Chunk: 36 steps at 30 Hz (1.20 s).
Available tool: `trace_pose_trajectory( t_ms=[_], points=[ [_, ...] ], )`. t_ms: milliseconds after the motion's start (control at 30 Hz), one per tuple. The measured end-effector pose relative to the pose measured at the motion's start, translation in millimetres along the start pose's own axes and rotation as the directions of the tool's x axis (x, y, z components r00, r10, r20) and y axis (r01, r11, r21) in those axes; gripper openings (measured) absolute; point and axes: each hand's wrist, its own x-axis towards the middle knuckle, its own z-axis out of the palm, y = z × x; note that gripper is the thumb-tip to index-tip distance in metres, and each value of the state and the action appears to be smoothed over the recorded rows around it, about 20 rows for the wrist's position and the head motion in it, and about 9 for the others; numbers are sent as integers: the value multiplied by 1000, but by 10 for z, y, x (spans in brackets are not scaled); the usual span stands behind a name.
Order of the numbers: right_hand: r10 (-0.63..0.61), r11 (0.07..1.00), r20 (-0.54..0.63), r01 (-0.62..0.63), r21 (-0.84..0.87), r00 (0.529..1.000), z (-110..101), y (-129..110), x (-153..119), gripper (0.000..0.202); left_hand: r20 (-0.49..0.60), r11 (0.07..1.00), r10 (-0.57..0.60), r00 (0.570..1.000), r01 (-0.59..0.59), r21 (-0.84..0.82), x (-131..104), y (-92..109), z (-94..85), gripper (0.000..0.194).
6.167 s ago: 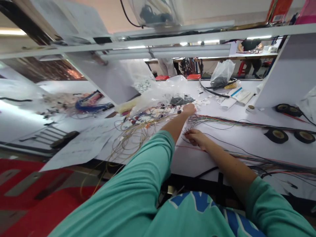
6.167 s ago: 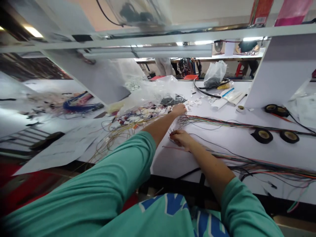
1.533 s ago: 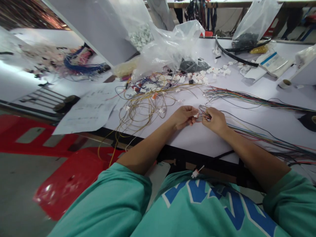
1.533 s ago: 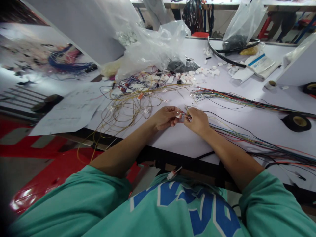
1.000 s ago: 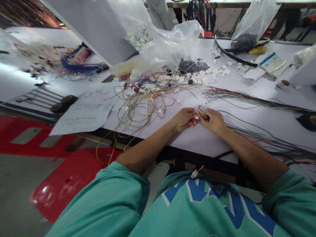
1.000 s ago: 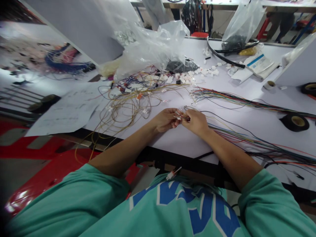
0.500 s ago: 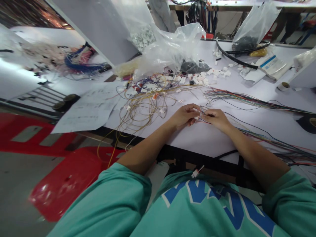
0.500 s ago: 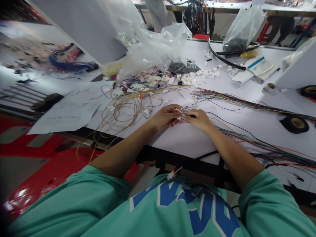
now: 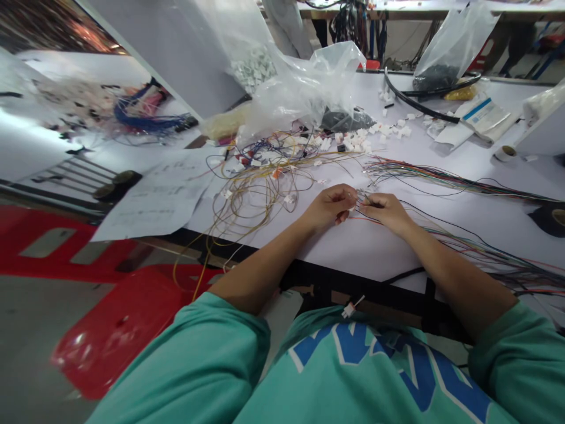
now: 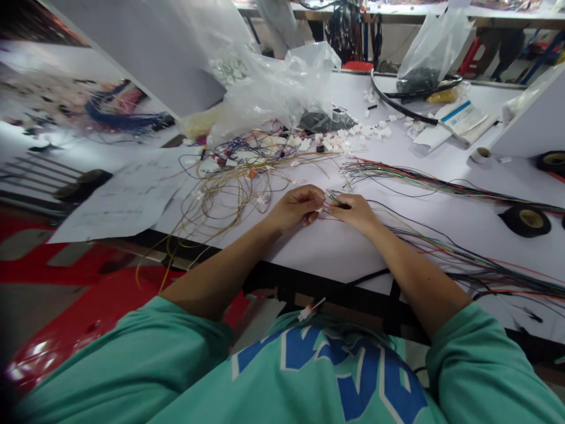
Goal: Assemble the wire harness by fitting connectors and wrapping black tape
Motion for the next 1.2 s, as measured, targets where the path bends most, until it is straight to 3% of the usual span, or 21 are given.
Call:
trace_pose_trajectory(
  t_ms=[133, 500, 900, 1200],
  points=[
    [27, 996, -18, -25, 91, 999, 27, 2, -2, 21, 6, 998, 28, 1000, -28, -49, -7, 10, 13, 18],
    [47, 987, -36, -41, 153, 998, 39, -20, -23, 24, 35, 990, -25, 999, 30, -138, 9, 0, -6, 26],
    [-56, 997, -170, 45, -67, 984, 61, -88, -52, 10, 79, 936, -244, 967, 256, -240, 40, 16, -2, 17],
    [-2, 945, -153, -48, -323, 988, 69, -135, -61, 15, 52, 907, -282, 958, 284, -312, 82, -34, -33, 13]
  ],
)
